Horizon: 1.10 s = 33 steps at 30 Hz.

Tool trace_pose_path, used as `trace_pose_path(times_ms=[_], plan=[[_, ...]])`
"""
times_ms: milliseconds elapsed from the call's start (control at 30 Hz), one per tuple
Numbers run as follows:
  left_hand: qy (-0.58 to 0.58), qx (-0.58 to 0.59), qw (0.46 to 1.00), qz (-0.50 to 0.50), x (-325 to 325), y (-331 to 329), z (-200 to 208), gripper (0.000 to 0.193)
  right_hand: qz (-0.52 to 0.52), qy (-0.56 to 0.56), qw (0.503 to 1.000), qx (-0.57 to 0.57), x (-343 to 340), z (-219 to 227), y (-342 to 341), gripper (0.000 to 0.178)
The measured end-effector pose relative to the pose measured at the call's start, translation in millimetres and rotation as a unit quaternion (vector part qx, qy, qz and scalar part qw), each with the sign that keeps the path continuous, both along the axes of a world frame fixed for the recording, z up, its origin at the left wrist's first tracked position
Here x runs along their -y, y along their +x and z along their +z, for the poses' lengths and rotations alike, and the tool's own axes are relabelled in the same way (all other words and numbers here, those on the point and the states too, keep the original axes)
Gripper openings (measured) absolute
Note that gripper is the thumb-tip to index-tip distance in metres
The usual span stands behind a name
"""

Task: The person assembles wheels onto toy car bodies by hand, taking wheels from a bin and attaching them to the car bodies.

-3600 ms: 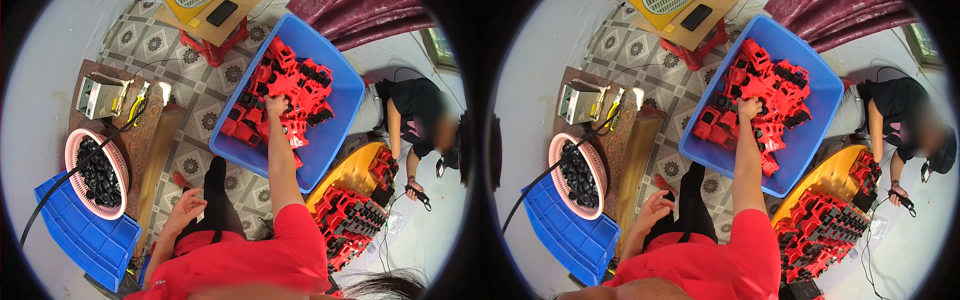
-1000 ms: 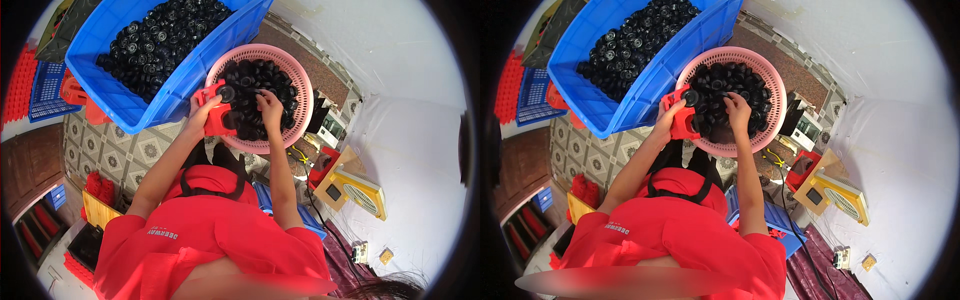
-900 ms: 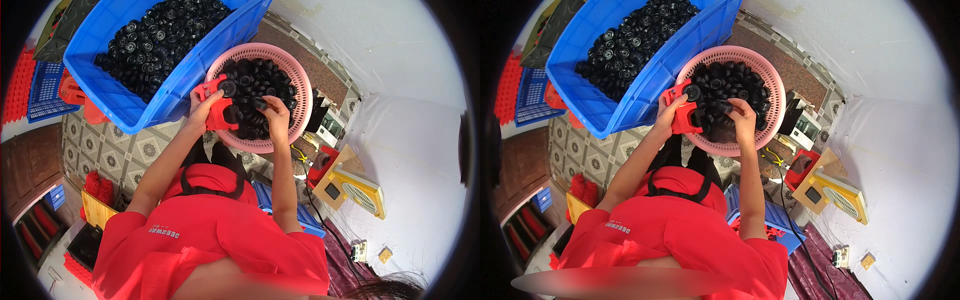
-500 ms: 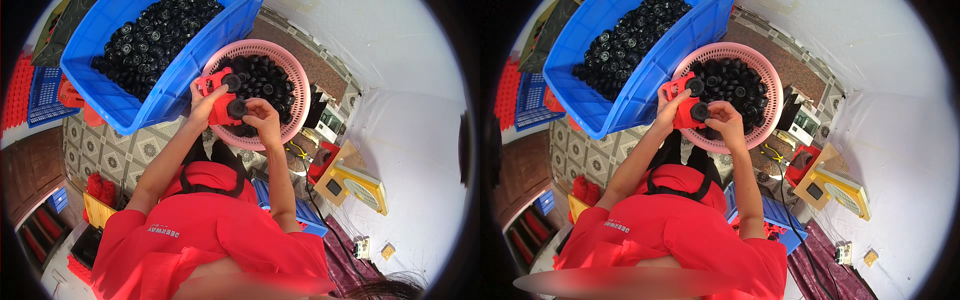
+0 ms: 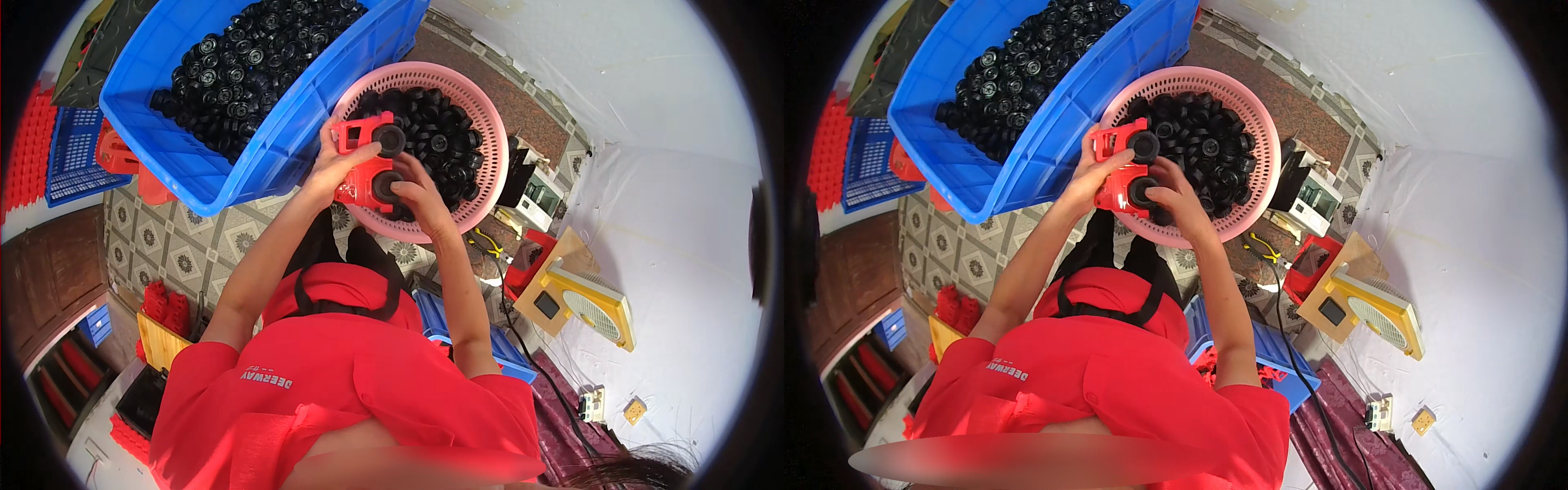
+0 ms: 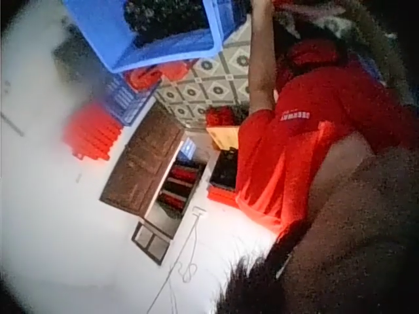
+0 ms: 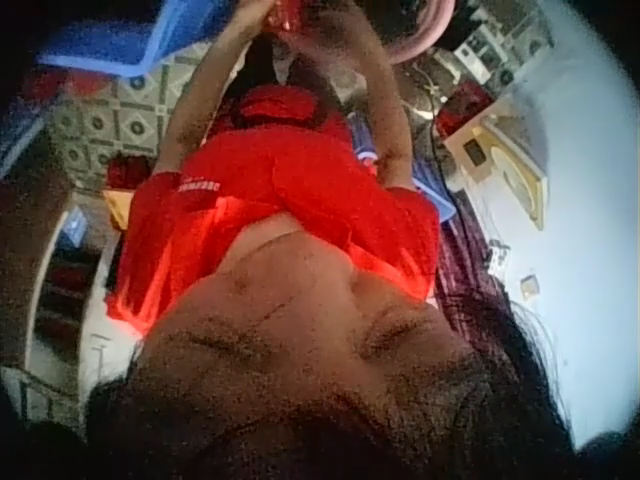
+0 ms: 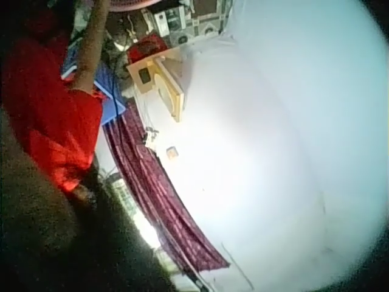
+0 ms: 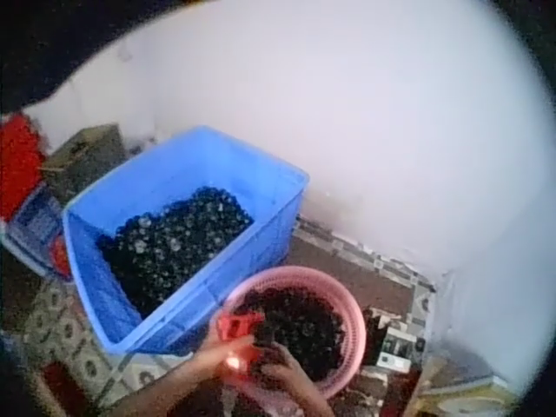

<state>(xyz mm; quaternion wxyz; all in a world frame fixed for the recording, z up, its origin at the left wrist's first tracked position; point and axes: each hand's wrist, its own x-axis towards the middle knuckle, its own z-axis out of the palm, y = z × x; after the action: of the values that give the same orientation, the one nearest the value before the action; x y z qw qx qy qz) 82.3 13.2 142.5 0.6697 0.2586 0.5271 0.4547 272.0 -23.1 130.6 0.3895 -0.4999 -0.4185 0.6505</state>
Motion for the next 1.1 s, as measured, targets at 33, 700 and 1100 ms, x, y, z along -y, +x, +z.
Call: trace_pose_path(times_ms=[33, 700, 1100], plan=[[-0.003, 0.008, 1.000, -0.021, 3, 0, 4, 0.101, 0.012, -0.073, 0.994, -0.082, 2, -1, 0, 0.061], [-0.060, 0.338, 0.930, -0.132, 20, -47, -16, 0.108, 0.154, 0.202, 0.964, 0.078, 1, 74, 27, 0.085], [-0.005, 0.268, 0.942, -0.202, 11, -33, -20, 0.085, 0.064, 0.278, 0.756, 0.589, -137, -123, 81, 0.045]])
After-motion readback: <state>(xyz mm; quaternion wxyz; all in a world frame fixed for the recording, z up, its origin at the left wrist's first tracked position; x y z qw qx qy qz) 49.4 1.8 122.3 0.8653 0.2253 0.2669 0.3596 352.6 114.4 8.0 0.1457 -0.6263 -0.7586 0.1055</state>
